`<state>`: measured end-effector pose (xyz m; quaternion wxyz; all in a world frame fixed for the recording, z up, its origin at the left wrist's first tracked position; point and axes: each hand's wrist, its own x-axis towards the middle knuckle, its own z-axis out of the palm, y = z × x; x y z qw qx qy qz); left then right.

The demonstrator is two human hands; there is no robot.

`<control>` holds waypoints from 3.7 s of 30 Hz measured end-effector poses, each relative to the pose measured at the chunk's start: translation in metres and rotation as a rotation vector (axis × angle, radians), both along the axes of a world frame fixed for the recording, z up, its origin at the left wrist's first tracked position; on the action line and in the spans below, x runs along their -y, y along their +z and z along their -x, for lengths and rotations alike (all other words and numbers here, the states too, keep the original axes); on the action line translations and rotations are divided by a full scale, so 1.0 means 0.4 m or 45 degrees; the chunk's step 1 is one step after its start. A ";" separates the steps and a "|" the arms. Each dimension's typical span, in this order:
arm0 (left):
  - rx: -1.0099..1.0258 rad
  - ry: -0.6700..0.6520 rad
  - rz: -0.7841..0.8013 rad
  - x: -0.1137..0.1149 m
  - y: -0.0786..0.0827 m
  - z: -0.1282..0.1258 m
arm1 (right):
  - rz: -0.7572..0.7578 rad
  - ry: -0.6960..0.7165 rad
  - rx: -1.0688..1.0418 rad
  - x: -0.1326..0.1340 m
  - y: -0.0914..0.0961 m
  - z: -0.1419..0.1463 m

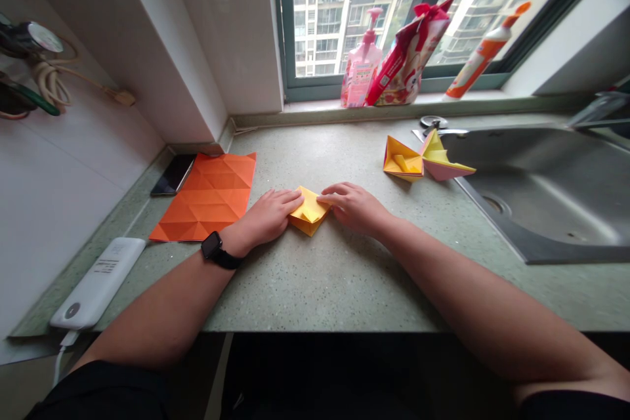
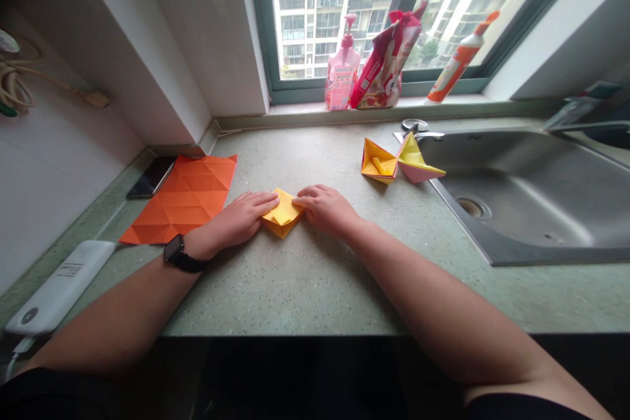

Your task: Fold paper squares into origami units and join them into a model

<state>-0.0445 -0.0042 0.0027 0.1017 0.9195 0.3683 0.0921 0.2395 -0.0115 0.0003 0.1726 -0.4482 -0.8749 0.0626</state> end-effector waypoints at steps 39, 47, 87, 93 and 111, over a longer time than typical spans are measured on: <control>-0.276 0.191 0.092 0.043 -0.024 -0.065 | 0.081 -0.073 0.340 0.020 -0.082 0.048; -0.289 0.083 -0.060 0.033 -0.022 -0.064 | 0.148 -0.075 0.388 0.010 -0.058 0.065; -0.330 0.045 0.075 -0.009 -0.012 -0.034 | 0.202 -0.195 0.393 0.021 -0.042 0.051; -0.289 0.141 0.083 0.004 -0.021 -0.023 | 0.158 -0.205 0.388 0.018 -0.060 0.048; -0.254 0.325 0.059 0.025 -0.033 -0.018 | 0.172 -0.227 0.398 0.021 -0.059 0.036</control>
